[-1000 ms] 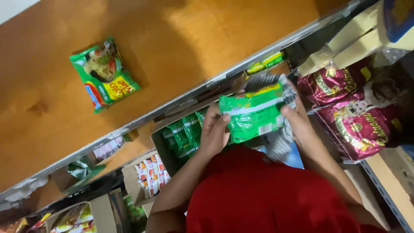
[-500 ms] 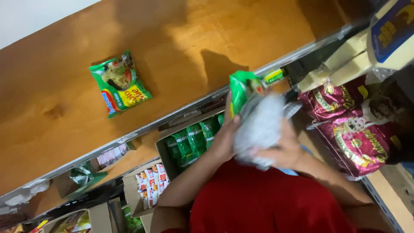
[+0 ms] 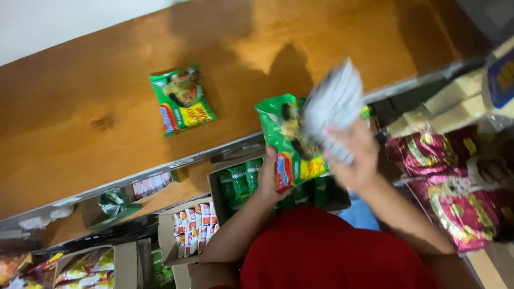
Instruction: Taking instant noodle packets from a cardboard box, wiping them with a cloth, and organizing them on a shelf.
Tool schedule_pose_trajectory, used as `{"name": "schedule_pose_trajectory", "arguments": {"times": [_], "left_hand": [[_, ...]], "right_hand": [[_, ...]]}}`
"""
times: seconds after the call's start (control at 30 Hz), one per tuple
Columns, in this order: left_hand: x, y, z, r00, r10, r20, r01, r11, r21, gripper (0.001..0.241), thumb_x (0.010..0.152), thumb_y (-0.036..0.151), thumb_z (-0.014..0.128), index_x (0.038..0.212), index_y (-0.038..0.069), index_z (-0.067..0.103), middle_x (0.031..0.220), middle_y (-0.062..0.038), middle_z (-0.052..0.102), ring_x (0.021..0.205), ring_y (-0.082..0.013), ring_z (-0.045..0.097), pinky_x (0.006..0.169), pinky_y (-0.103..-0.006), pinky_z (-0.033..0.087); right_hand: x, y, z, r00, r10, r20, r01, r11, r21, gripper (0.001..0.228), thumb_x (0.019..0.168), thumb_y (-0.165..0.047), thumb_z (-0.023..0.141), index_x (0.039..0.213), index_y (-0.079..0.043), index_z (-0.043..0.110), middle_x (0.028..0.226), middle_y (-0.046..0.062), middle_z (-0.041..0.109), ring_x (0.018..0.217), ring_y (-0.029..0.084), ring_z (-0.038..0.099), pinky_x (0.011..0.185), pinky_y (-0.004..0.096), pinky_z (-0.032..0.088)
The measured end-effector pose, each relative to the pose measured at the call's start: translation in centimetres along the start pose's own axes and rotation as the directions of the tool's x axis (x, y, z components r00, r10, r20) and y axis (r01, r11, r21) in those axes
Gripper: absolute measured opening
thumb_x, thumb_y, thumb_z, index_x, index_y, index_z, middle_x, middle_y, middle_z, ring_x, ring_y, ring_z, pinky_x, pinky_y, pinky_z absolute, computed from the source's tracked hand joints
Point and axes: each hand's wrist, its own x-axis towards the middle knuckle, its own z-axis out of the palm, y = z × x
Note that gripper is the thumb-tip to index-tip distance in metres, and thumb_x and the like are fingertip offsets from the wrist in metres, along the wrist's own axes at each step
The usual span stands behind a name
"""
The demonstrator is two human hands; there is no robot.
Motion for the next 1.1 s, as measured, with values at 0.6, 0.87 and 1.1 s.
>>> {"name": "schedule_pose_trajectory", "arguments": {"times": [0.6, 0.87, 1.1], "left_hand": [[-0.6, 8.5, 11.5, 0.956, 0.204, 0.210, -0.281, 0.838, 0.467, 0.082, 0.109, 0.021, 0.057, 0.174, 0.010, 0.008, 0.165, -0.016, 0.039, 0.147, -0.0273, 0.042, 0.126, -0.0396, 0.034], [0.6, 10.0, 9.2, 0.690, 0.613, 0.385, -0.539, 0.080, 0.838, 0.079, 0.103, 0.015, 0.073, 0.167, 0.012, 0.026, 0.145, -0.017, 0.049, 0.130, -0.0282, 0.051, 0.115, -0.0385, 0.041], [4.2, 19.3, 3.6, 0.683, 0.693, 0.231, -0.141, -0.186, 0.972, 0.068, 0.101, 0.020, 0.074, 0.160, 0.021, 0.041, 0.144, -0.026, 0.050, 0.135, -0.0432, 0.050, 0.113, -0.0469, 0.046]], "right_hand": [[-3.0, -1.2, -1.4, 0.733, 0.666, 0.140, -0.600, 0.535, 0.594, 0.077, 0.084, -0.008, 0.077, 0.153, -0.001, 0.046, 0.138, 0.011, 0.063, 0.123, 0.022, 0.064, 0.110, 0.037, 0.052], [-6.6, 2.1, 0.1, 0.787, 0.497, 0.364, -0.612, 0.562, 0.557, 0.075, 0.077, -0.002, 0.078, 0.146, -0.003, 0.051, 0.127, 0.004, 0.067, 0.114, 0.013, 0.064, 0.099, 0.030, 0.052], [-7.7, 3.1, -6.8, 0.661, 0.745, 0.090, -0.667, 0.528, 0.526, 0.046, 0.088, 0.006, 0.073, 0.132, -0.001, 0.063, 0.114, 0.003, 0.070, 0.105, 0.012, 0.067, 0.096, 0.028, 0.054]]}}
